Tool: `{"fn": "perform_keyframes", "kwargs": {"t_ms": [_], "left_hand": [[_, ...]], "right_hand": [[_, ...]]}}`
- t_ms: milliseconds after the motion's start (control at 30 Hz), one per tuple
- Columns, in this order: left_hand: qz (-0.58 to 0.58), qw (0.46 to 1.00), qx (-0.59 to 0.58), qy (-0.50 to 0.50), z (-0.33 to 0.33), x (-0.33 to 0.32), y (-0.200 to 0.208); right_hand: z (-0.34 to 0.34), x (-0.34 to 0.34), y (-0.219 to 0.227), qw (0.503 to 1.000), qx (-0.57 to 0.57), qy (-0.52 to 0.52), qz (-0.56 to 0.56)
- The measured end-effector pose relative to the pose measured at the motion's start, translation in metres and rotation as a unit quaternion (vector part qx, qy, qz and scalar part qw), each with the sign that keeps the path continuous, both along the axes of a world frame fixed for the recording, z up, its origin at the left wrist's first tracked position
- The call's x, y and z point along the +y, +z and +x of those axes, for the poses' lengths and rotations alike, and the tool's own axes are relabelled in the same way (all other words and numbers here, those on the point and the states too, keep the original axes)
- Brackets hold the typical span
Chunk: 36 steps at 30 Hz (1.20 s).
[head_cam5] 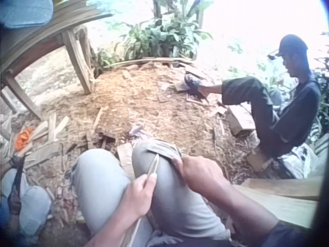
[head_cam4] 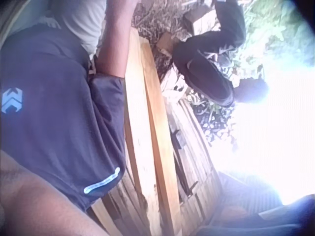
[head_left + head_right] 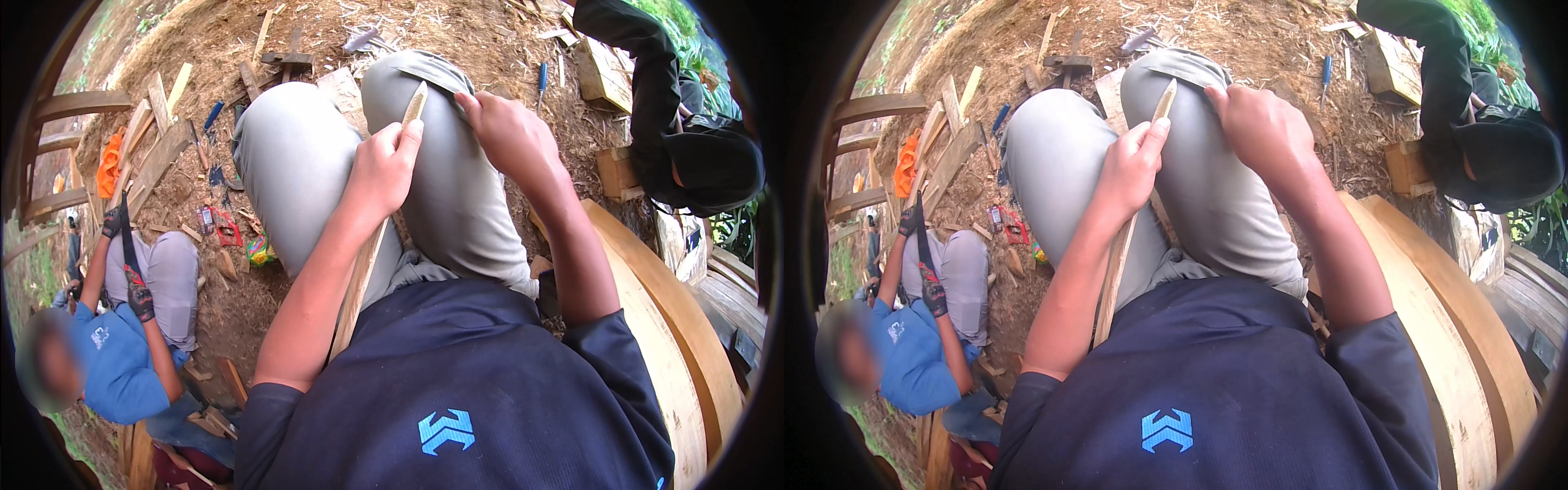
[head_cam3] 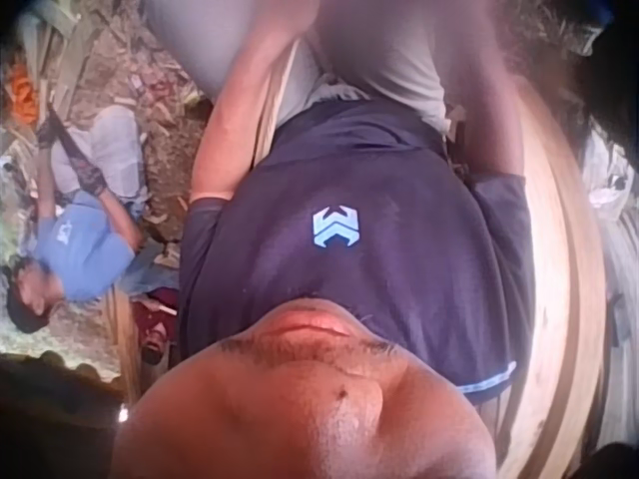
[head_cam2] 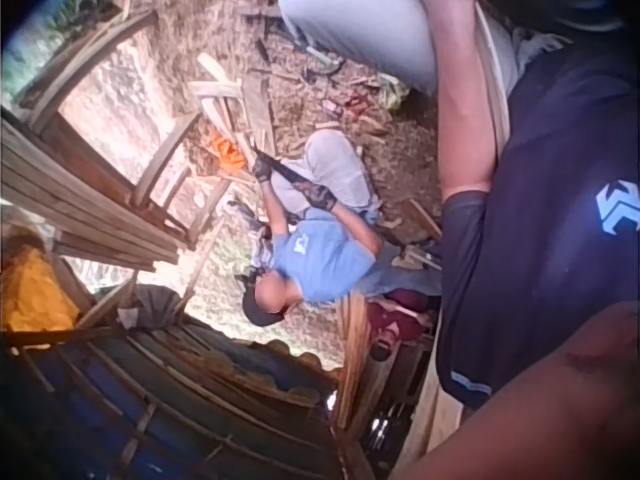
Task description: The person sits on the ground and uses a knife to shave thin strips from a long wooden stick held between their legs. The person repeatedly scrapes the blade along the wood to create shavings.
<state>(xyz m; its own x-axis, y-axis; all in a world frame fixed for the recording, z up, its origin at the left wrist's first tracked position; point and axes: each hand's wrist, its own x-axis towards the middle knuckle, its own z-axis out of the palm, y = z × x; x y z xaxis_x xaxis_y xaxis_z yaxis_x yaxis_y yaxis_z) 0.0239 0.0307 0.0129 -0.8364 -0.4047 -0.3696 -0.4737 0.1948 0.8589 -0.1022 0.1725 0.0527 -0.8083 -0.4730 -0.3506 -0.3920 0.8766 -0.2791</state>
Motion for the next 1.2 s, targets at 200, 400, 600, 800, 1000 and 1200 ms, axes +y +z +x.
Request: {"fn": "perform_keyframes", "kwargs": {"t_ms": [200, 400, 600, 800, 1000, 1200], "left_hand": [[-0.013, 1.0, 0.006, 0.002, 0.001, 0.0, 0.0], [-0.008, 1.0, -0.026, -0.016, 0.001, 0.0, 0.01], [0.001, 1.0, -0.019, -0.009, 0.001, -0.001, 0.008], [-0.013, 1.0, -0.011, -0.015, 0.002, 0.001, 0.009], [-0.066, 0.998, -0.003, -0.002, 0.015, 0.003, 0.005], [-0.07, 0.997, -0.009, 0.033, 0.024, -0.007, 0.005]], "right_hand": [[0.0, -0.02, -0.012, 1.0, 0.018, -0.01, -0.02], [-0.015, -0.017, -0.025, 0.998, 0.028, -0.028, -0.042], [-0.001, 0.003, 0.014, 0.999, -0.041, 0.0, -0.017], [0.007, 0.027, 0.024, 0.996, -0.092, -0.001, -0.018], [0.037, 0.04, 0.028, 1.0, -0.008, 0.014, -0.016], [0.054, 0.033, 0.018, 0.997, 0.048, -0.012, 0.052]]}}
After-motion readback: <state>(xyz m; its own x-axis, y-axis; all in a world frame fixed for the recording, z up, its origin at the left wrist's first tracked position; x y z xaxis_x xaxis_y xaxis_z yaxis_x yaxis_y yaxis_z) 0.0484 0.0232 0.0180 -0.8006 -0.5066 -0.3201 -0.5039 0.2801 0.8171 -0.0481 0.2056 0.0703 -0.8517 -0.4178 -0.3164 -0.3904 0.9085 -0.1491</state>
